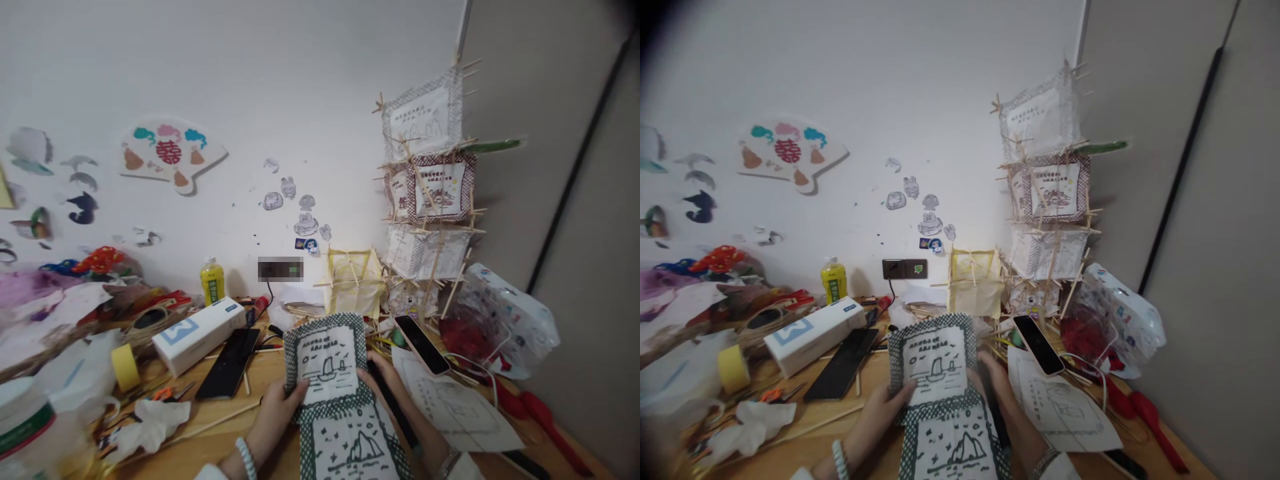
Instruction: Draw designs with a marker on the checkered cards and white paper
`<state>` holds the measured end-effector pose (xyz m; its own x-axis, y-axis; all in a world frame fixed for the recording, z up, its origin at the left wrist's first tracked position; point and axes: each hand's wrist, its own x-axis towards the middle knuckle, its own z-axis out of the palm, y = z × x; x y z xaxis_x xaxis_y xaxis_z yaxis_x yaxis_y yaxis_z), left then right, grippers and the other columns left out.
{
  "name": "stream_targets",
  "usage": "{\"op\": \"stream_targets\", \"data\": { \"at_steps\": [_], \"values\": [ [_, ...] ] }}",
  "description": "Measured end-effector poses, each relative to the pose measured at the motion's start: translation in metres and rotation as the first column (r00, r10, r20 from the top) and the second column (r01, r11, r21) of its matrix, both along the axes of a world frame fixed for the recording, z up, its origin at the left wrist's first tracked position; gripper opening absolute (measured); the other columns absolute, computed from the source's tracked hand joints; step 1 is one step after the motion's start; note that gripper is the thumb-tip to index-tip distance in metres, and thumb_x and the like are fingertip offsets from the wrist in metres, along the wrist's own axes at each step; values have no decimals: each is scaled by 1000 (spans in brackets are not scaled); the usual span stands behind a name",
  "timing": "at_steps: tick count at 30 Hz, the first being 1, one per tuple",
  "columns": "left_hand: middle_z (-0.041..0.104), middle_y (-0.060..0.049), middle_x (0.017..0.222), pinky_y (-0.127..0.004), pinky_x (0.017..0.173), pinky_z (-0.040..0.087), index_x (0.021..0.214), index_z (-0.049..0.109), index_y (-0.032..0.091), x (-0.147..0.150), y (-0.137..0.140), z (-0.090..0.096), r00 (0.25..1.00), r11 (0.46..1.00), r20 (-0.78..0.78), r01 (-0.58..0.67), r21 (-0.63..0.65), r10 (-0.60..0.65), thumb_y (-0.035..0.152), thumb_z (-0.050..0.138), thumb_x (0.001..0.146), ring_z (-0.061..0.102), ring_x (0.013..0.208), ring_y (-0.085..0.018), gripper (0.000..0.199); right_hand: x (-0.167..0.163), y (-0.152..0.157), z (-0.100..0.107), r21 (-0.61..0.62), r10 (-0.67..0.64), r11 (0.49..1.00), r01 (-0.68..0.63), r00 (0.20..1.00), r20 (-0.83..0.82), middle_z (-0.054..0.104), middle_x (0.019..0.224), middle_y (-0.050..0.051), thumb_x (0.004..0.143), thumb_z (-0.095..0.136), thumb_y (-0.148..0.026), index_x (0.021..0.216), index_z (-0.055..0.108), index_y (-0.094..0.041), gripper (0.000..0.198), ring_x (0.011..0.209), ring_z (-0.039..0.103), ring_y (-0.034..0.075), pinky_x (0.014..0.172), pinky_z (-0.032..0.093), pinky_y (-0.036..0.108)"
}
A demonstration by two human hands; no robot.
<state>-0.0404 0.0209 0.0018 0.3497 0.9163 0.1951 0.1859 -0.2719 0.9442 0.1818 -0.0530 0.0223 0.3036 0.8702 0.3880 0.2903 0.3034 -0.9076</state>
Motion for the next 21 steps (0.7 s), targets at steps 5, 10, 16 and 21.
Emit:
{"op": "stream_targets", "data": {
  "at_steps": [5, 10, 16, 21],
  "values": [
    [69, -7, 73, -30, 63, 51, 68, 65, 13, 2, -4, 5, 994, 999, 108, -8, -49, 13, 59, 64, 62, 62, 72, -24, 46, 4, 5, -9, -13, 29, 1000, -28, 999, 41, 68, 77, 6, 65, 63, -35, 76, 63, -19, 19, 75, 63, 25, 70, 49, 34],
    [60, -2, 55, -25, 39, 43, 67, 59, 14, 1, 9, 8, 979, 983, 166, -89, -158, 115, 59, 65, 62, 54, 46, -16, 46, 1, 8, -12, -78, -62, 995, 60, 998, -26, 60, 60, 0, 61, 61, -35, 74, 57, -20, 19, 57, 58, 19, 56, 46, 30],
    [67, -12, 89, -27, 46, 49, 112, 48, 8, -10, 30, 18, 955, 949, 95, -262, -175, 281, 29, 54, 82, 60, 53, -16, 37, -3, 8, -11, -31, -156, 987, 155, 987, -27, 61, 59, 0, 60, 63, -36, 71, 57, -21, 19, 57, 58, 20, 54, 45, 30],
    [48, -22, 131, -36, 85, 47, 141, 19, 9, -27, 14, 36, 907, 917, -153, -374, 142, 393, 26, 54, 83, 56, 110, -28, 70, -1, 2, -12, 12, -188, 982, 187, 979, 83, 63, 65, 0, 67, 59, -32, 75, 61, -21, 14, 64, 60, 21, 57, 45, 28]
  ]
}}
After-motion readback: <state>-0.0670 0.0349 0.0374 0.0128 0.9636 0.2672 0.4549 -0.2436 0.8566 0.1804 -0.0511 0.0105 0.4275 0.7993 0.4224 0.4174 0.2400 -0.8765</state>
